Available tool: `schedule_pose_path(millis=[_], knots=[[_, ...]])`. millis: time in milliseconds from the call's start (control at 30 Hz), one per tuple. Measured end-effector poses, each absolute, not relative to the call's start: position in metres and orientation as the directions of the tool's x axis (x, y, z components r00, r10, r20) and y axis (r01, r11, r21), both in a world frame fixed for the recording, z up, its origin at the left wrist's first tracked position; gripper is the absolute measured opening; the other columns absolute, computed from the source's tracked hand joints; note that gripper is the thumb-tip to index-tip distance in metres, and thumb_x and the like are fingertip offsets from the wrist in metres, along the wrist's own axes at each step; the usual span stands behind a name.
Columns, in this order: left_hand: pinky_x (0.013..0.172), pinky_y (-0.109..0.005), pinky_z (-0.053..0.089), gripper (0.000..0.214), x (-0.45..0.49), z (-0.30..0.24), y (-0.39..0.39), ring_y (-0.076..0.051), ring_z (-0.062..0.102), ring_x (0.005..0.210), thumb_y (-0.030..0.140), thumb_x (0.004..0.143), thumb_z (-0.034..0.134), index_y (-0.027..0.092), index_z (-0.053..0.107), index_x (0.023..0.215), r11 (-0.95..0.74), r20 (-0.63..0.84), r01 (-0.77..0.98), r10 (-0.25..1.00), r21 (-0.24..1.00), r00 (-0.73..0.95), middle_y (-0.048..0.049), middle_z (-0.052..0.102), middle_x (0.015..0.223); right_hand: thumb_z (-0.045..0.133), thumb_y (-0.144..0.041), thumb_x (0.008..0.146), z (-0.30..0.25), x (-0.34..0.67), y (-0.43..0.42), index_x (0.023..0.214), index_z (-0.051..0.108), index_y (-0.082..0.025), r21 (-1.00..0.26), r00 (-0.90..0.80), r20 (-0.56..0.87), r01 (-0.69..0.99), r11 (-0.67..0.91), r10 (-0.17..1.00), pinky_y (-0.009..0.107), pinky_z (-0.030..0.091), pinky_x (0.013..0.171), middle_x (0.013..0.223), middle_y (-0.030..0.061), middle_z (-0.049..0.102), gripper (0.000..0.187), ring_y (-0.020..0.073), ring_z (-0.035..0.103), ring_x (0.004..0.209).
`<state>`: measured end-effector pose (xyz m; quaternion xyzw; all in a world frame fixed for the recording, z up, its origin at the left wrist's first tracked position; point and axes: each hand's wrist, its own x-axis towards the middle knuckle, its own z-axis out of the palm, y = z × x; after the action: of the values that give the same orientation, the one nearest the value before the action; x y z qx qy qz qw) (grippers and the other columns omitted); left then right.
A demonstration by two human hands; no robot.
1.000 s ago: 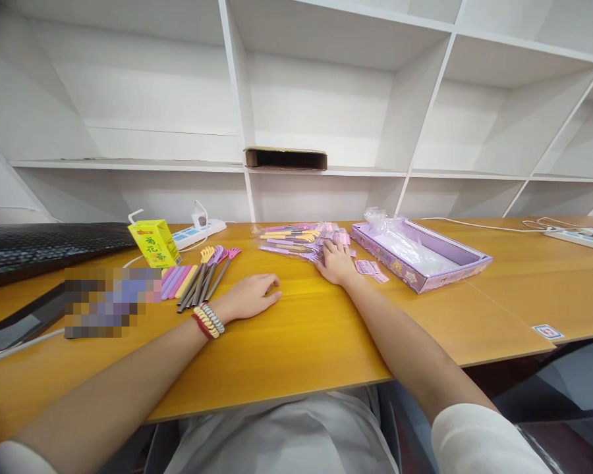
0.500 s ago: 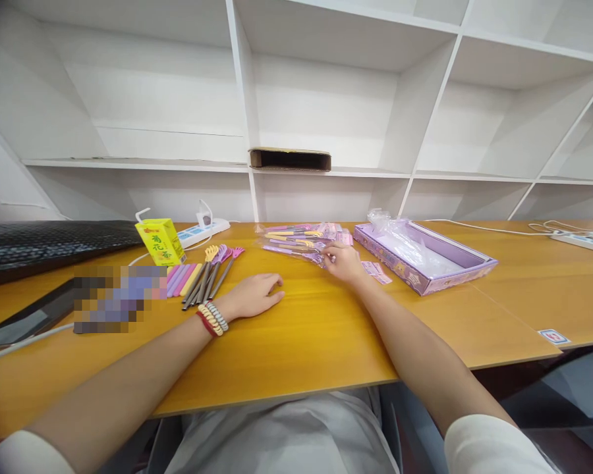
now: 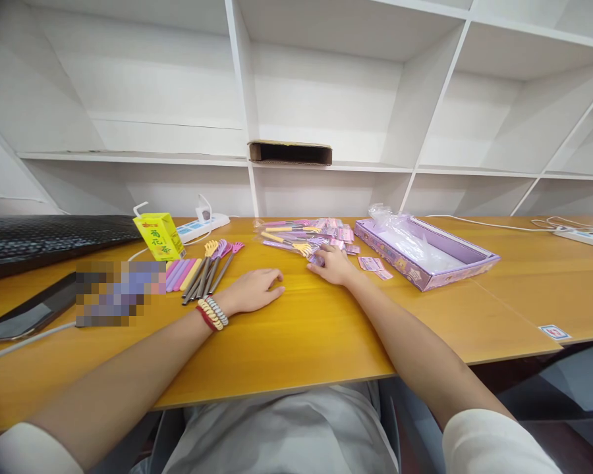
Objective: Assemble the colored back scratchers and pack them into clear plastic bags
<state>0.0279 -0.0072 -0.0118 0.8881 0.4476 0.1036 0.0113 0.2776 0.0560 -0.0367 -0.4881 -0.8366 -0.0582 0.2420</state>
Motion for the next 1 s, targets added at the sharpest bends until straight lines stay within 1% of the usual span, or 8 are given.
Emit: schedule_pose_path(millis=[67, 167, 300, 400, 567, 733, 867, 1000], knots=[[0.075, -0.033, 0.043, 0.030, 0.028, -0.012, -0.007, -0.021, 0.058, 0.089, 0.043, 0.085, 0.039, 0.021, 0.053, 0.100, -0.596, 0.177, 0.795, 0.799, 0.111, 0.575, -0.0061, 0.063, 0.099, 0.053, -0.049, 0.078, -0.036, 0.276, 0.056, 0.109, 0.062, -0.017, -0.132, -0.417, 0.422, 0.850, 0.510, 0.805, 0.042, 0.037, 0.093, 0.119, 0.0142, 0.055, 0.045, 0.0287, 0.050, 0.112], [0.075, -0.032, 0.043, 0.031, 0.028, -0.012, -0.008, -0.021, 0.059, 0.089, 0.043, 0.085, 0.039, 0.020, 0.053, 0.101, -0.593, 0.180, 0.798, 0.801, 0.108, 0.571, -0.0063, 0.063, 0.100, 0.057, -0.039, 0.077, -0.032, 0.275, 0.054, 0.095, 0.065, -0.017, -0.151, -0.433, 0.404, 0.837, 0.526, 0.806, 0.035, 0.042, 0.084, 0.099, 0.0093, 0.064, 0.030, 0.0232, 0.057, 0.095], [0.073, -0.032, 0.043, 0.031, 0.028, -0.011, -0.008, -0.021, 0.059, 0.087, 0.043, 0.085, 0.040, 0.020, 0.054, 0.101, -0.587, 0.175, 0.803, 0.805, 0.103, 0.567, -0.0063, 0.063, 0.098, 0.055, -0.026, 0.076, -0.028, 0.274, 0.052, 0.084, 0.065, -0.016, -0.185, -0.472, 0.402, 0.797, 0.575, 0.784, 0.027, 0.043, 0.075, 0.083, 0.0065, 0.065, 0.017, 0.0172, 0.059, 0.079], [0.071, -0.032, 0.043, 0.031, 0.029, -0.010, -0.009, -0.021, 0.059, 0.087, 0.043, 0.084, 0.040, 0.021, 0.054, 0.100, -0.581, 0.166, 0.807, 0.811, 0.109, 0.561, -0.0060, 0.063, 0.098, 0.055, -0.024, 0.075, -0.029, 0.272, 0.050, 0.091, 0.064, -0.015, -0.194, -0.489, 0.419, 0.774, 0.602, 0.765, 0.026, 0.043, 0.073, 0.087, 0.0073, 0.063, 0.020, 0.0161, 0.057, 0.077], [0.072, -0.032, 0.043, 0.031, 0.029, -0.010, -0.008, -0.021, 0.059, 0.088, 0.043, 0.084, 0.040, 0.021, 0.054, 0.100, -0.582, 0.169, 0.806, 0.810, 0.111, 0.561, -0.0059, 0.063, 0.100, 0.057, -0.024, 0.072, -0.029, 0.270, 0.049, 0.102, 0.062, -0.013, -0.201, -0.412, 0.544, 0.782, 0.590, 0.732, 0.029, 0.043, 0.083, 0.103, 0.0114, 0.057, 0.032, 0.0196, 0.055, 0.091], [0.073, -0.032, 0.043, 0.030, 0.029, -0.010, -0.008, -0.021, 0.059, 0.090, 0.043, 0.084, 0.040, 0.021, 0.054, 0.101, -0.580, 0.164, 0.807, 0.811, 0.106, 0.561, -0.0054, 0.063, 0.100, 0.050, -0.007, 0.064, -0.024, 0.273, 0.048, 0.085, 0.064, -0.015, -0.197, -0.506, 0.438, 0.752, 0.629, 0.743, 0.026, 0.043, 0.074, 0.084, 0.0062, 0.062, 0.027, 0.0173, 0.055, 0.079], [0.076, -0.032, 0.043, 0.030, 0.029, -0.009, -0.010, -0.021, 0.058, 0.091, 0.042, 0.084, 0.040, 0.021, 0.054, 0.101, -0.581, 0.159, 0.806, 0.811, 0.109, 0.563, -0.0055, 0.063, 0.101, 0.048, 0.001, 0.056, -0.023, 0.278, 0.052, 0.082, 0.066, -0.014, -0.126, -0.523, 0.398, 0.783, 0.610, 0.754, 0.026, 0.041, 0.079, 0.087, 0.0079, 0.062, 0.035, 0.0197, 0.054, 0.087], [0.074, -0.032, 0.043, 0.032, 0.030, -0.008, -0.011, -0.021, 0.058, 0.090, 0.042, 0.084, 0.039, 0.020, 0.054, 0.102, -0.574, 0.150, 0.809, 0.817, 0.123, 0.557, -0.0069, 0.062, 0.101, 0.046, 0.004, 0.056, -0.025, 0.282, 0.058, 0.084, 0.067, -0.014, -0.114, -0.527, 0.329, 0.802, 0.587, 0.784, 0.026, 0.041, 0.079, 0.090, 0.0088, 0.063, 0.039, 0.0199, 0.056, 0.088]])
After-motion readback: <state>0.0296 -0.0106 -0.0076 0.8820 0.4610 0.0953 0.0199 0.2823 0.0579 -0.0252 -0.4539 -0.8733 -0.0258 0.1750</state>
